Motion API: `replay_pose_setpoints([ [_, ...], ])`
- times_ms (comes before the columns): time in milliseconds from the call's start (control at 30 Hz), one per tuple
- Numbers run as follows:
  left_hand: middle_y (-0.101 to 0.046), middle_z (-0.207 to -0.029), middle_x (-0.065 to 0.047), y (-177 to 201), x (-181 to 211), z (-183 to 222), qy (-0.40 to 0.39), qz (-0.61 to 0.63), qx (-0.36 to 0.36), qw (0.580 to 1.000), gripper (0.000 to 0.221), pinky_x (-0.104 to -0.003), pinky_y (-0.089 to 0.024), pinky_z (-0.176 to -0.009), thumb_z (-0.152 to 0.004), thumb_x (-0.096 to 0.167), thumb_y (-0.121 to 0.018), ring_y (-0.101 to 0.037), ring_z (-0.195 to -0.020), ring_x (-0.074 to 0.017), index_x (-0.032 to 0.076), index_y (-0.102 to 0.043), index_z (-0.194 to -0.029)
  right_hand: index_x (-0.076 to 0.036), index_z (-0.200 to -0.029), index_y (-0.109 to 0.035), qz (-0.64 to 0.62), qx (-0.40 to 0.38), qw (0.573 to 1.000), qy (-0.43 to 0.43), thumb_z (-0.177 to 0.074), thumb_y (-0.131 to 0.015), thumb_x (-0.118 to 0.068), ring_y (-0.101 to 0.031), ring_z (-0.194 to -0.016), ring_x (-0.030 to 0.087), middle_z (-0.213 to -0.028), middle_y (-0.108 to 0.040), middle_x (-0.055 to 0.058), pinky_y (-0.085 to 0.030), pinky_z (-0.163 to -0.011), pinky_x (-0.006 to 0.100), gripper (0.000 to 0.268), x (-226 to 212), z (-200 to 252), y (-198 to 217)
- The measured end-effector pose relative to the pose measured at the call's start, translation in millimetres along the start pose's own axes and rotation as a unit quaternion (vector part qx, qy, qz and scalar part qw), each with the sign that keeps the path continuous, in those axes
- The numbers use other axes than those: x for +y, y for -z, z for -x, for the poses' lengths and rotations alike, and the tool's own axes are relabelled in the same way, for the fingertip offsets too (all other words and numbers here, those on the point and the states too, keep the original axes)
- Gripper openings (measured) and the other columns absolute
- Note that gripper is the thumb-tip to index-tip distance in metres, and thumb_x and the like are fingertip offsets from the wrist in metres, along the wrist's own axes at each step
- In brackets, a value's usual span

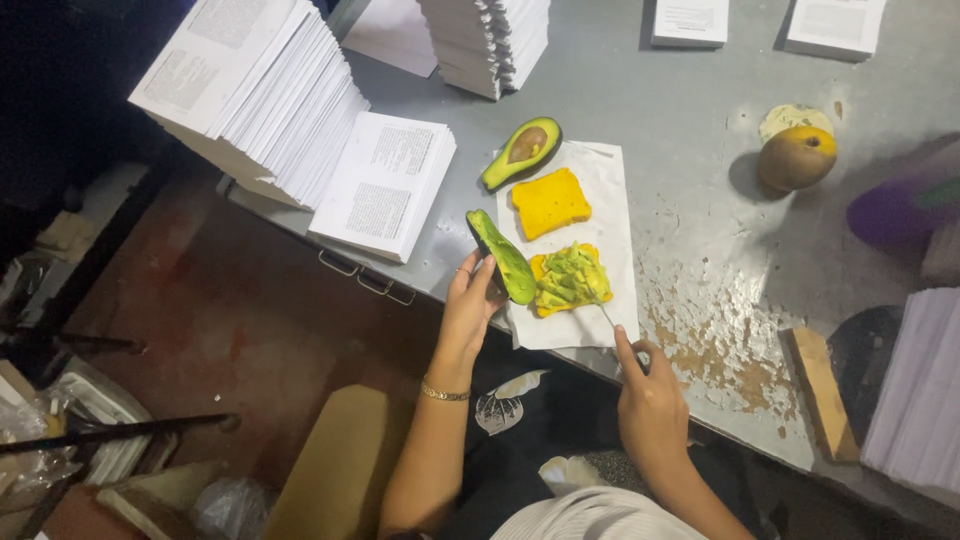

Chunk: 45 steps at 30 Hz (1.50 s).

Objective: A person prepares an avocado sandwich by cutting the fruit and spreading it on bread at a workstation.

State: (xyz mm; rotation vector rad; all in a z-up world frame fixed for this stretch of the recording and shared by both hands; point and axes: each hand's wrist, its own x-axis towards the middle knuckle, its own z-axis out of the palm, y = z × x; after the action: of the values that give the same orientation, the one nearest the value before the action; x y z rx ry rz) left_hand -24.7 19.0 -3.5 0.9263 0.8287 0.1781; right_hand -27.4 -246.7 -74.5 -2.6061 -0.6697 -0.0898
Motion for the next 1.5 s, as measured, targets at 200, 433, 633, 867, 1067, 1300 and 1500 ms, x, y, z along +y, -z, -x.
replay_pose_setpoints([
  [200, -0.065, -0.139, -0.012, 3.2, -1.8, -3.4, -0.005, 0.011, -0.002, 1.0, 0.059, -0.037, -0.058, -0.093, -0.096, 0.025, -0.059, -0.065, -0.124, -0.0241, 0.01, -0.047, -0.152, -0.02, -0.152, -0.051, -0.028, 0.01, 0.999, -0.019, -0.098, -0.054, 0.002, -0.065, -0.086, 0.039, -0.128, -0.059, 0.021, -0.052, -0.055, 0.049, 0.059, 10.6, 1.1, -14.3],
  [433, -0.066, -0.137, -0.011, 2.0, 1.2, 1.6, -0.003, 0.007, 0.001, 1.0, 0.06, -0.037, -0.059, -0.092, -0.097, 0.025, -0.059, -0.065, -0.123, -0.0235, 0.011, -0.046, -0.153, -0.02, -0.153, -0.049, -0.03, -0.026, 0.998, -0.039, -0.096, -0.05, 0.004, -0.063, -0.078, 0.045, -0.127, -0.055, 0.023, -0.051, -0.055, 0.053, 0.062, 11.5, 1.6, -26.6],
  [633, -0.066, -0.136, -0.011, 6.7, -1.1, -3.0, -0.011, 0.009, -0.007, 1.0, 0.057, -0.038, -0.058, -0.093, -0.097, 0.025, -0.058, -0.065, -0.122, -0.0233, 0.01, -0.047, -0.151, -0.024, -0.151, -0.05, 0.033, -0.014, 0.998, -0.044, -0.093, -0.052, 0.006, -0.064, -0.102, 0.039, -0.127, -0.057, 0.018, -0.056, -0.059, 0.05, 0.065, -3.4, -0.8, -11.7],
  [867, -0.066, -0.136, -0.011, 5.7, 2.9, 1.7, -0.007, 0.0, -0.004, 1.0, 0.059, -0.038, -0.058, -0.094, -0.097, 0.026, -0.059, -0.065, -0.123, -0.0236, 0.011, -0.046, -0.152, -0.015, -0.152, -0.05, -0.075, 0.006, 0.997, -0.017, -0.102, -0.047, -0.001, -0.064, -0.078, 0.044, -0.123, -0.059, 0.022, -0.049, -0.055, 0.052, 0.052, 2.6, -3.3, -19.6],
  [1067, -0.065, -0.14, -0.01, 5.0, 13.9, 12.8, 0.003, -0.01, 0.008, 1.0, 0.058, -0.038, -0.058, -0.096, -0.096, 0.027, -0.058, -0.064, -0.128, -0.024, 0.014, -0.047, -0.152, -0.018, -0.151, -0.055, -0.225, -0.058, 0.967, -0.101, -0.098, -0.055, -0.007, -0.069, -0.096, 0.029, -0.113, -0.072, 0.012, -0.051, -0.086, 0.039, 0.054, 14.7, -7.3, -23.1],
  [1300, -0.067, -0.136, -0.01, 9.1, 8.5, 6.0, -0.008, 0.003, 0.0, 1.0, 0.056, -0.035, -0.058, -0.092, -0.097, 0.025, -0.058, -0.065, -0.122, -0.0222, 0.012, -0.048, -0.151, -0.02, -0.152, -0.055, -0.242, -0.057, 0.963, -0.103, -0.1, -0.055, -0.009, -0.061, -0.068, 0.019, -0.087, -0.065, 0.006, -0.049, -0.072, 0.034, 0.053, 12.9, -7.0, -15.9],
  [1500, -0.066, -0.137, -0.009, 11.0, 4.2, 3.0, -0.01, 0.009, 0.003, 1.0, 0.056, -0.037, -0.058, -0.093, -0.097, 0.027, -0.059, -0.065, -0.122, -0.0217, 0.012, -0.049, -0.15, -0.02, -0.151, -0.056, -0.24, -0.074, 0.959, -0.131, -0.1, -0.054, -0.01, -0.07, -0.096, 0.025, -0.113, -0.073, 0.01, -0.051, -0.086, 0.036, 0.052, 10.6, -14.5, -9.0],
])
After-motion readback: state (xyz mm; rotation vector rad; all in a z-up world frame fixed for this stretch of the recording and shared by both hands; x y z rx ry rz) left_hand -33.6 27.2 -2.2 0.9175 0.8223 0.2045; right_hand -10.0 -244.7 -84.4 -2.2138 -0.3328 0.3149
